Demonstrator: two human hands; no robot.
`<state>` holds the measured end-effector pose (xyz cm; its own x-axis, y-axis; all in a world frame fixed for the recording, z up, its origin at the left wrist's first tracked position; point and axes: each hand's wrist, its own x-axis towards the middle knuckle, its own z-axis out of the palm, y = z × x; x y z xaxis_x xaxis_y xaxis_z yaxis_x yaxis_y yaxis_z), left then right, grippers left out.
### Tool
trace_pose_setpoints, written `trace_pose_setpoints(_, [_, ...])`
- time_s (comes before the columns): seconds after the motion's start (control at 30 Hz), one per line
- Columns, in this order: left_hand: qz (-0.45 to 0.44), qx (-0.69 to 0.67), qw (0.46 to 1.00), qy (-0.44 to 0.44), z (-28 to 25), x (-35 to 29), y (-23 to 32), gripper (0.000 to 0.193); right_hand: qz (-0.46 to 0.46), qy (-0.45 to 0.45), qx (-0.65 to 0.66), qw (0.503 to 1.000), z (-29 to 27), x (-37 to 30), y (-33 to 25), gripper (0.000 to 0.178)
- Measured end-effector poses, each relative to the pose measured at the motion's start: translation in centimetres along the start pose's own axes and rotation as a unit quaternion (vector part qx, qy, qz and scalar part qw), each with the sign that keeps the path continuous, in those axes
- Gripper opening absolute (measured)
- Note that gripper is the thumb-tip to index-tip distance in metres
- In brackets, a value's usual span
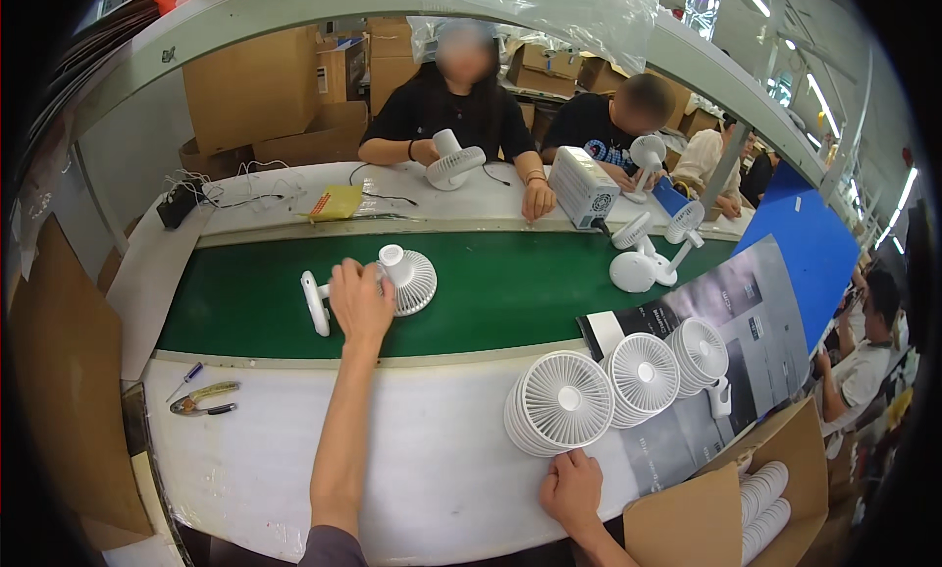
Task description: Assembling the casing and blades of small portable electric fans on a production line.
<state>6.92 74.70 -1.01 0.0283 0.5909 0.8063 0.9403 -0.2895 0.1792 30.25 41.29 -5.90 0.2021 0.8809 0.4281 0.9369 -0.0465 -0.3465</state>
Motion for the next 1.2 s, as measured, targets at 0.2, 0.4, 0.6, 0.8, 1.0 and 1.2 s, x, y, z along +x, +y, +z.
trace_pose_setpoints(0.2, [0.028, 0.045, 0.993, -0.108, -0.2, 0.2, -1.6, 0.026, 0.015, -0.008, -0.009, 1.000, -1.0, -0.1, 1.9, 0.008])
trace_pose_setpoints(0.4, [0.021, 0.046, 0.988, -0.148, -5.5, 0.4, 1.4, 0.030, -0.002, 0.019, -0.003, 1.000, -4.8, -1.1, 3.4, 0.004])
trace_pose_setpoints(0.6, [-0.292, -0.508, 0.795, -0.158, -21.0, -1.2, 7.7, 0.038, 0.003, 0.041, 0.022, 0.999, -11.0, -4.9, 3.6, 0.003])
trace_pose_setpoints(0.8, [-0.160, -0.588, 0.776, -0.161, -26.2, -20.4, 8.4, 0.053, -0.007, 0.062, 0.057, 0.996, -13.5, -11.0, 3.7, 0.003])
trace_pose_setpoints(1.0, [-0.388, -0.897, 0.204, -0.061, -23.8, -35.0, 6.2, 0.054, -0.026, 0.075, 0.052, 0.996, -15.5, -16.1, 4.5, 0.006])
trace_pose_setpoints(1.2, [-0.277, -0.427, 0.838, -0.199, -19.1, -44.4, -0.6, 0.073, -0.025, 0.077, 0.144, 0.986, -16.0, -20.1, 1.9, 0.005])
